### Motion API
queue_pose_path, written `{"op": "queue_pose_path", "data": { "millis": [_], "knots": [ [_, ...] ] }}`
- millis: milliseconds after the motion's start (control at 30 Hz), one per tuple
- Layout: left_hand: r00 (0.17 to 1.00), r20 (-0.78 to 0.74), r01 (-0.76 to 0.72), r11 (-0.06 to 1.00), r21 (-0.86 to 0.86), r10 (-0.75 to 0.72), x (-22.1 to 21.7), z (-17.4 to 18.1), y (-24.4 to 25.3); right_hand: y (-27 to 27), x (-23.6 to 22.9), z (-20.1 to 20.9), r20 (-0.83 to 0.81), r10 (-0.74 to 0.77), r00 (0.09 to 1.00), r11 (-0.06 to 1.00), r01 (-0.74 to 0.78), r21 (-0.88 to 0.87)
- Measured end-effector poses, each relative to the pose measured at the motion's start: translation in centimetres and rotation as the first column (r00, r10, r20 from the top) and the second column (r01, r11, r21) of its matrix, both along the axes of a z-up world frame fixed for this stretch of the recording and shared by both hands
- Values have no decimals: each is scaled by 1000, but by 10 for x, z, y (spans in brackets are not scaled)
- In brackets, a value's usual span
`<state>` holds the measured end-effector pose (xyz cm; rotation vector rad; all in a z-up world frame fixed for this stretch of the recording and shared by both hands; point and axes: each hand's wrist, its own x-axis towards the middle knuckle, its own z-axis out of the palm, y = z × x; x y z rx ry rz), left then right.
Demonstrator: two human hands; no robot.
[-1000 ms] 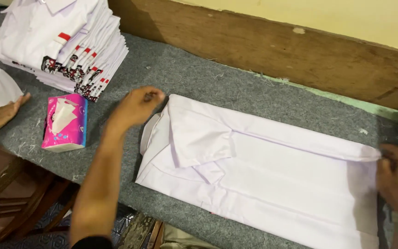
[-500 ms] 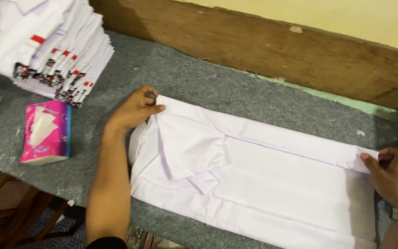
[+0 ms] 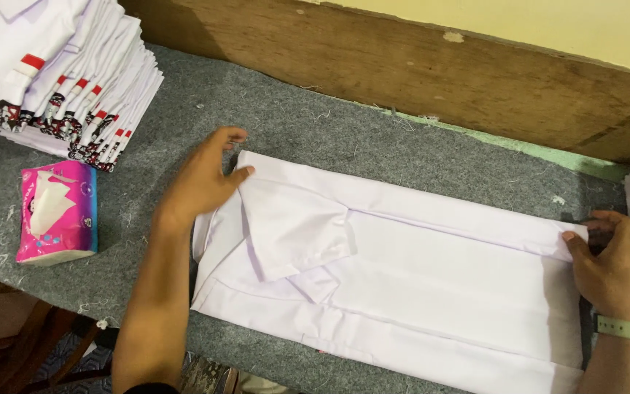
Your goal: Folding a white collared shirt on a flat work surface
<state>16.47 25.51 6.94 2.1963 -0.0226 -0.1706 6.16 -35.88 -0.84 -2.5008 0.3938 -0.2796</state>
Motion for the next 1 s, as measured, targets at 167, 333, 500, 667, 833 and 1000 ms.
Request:
{"op": "queue_pose_path", "data": {
  "millis": [167, 333, 500, 667, 833, 1000],
  "knots": [
    [876, -170, 475, 742, 473, -452, -72, 31, -49, 3, -8, 13, 20, 113, 993, 956, -104, -274],
    [702, 251, 297, 594, 747, -667, -100, -26, -53, 6, -9, 14, -140, 221, 965, 918, -254, -305],
    [626, 470, 168, 696, 698, -622, -103, 7, -57, -6, -14, 1, -185, 261, 947, 900, -309, -307],
    [804, -1, 483, 653, 583, -594, -105, 30, -54, -10, -14, -4, -283, 207, 936, 911, -290, -292],
    [988, 65, 105, 910, 400, -142, -57, 41, -15, 26, -10, 43, -322, 123, 939, 894, -246, -375],
    [903, -411, 73, 896, 438, 127, 8, 30, 8, 67, 33, 61, -253, 277, 927, 803, -368, -468]
  ]
}}
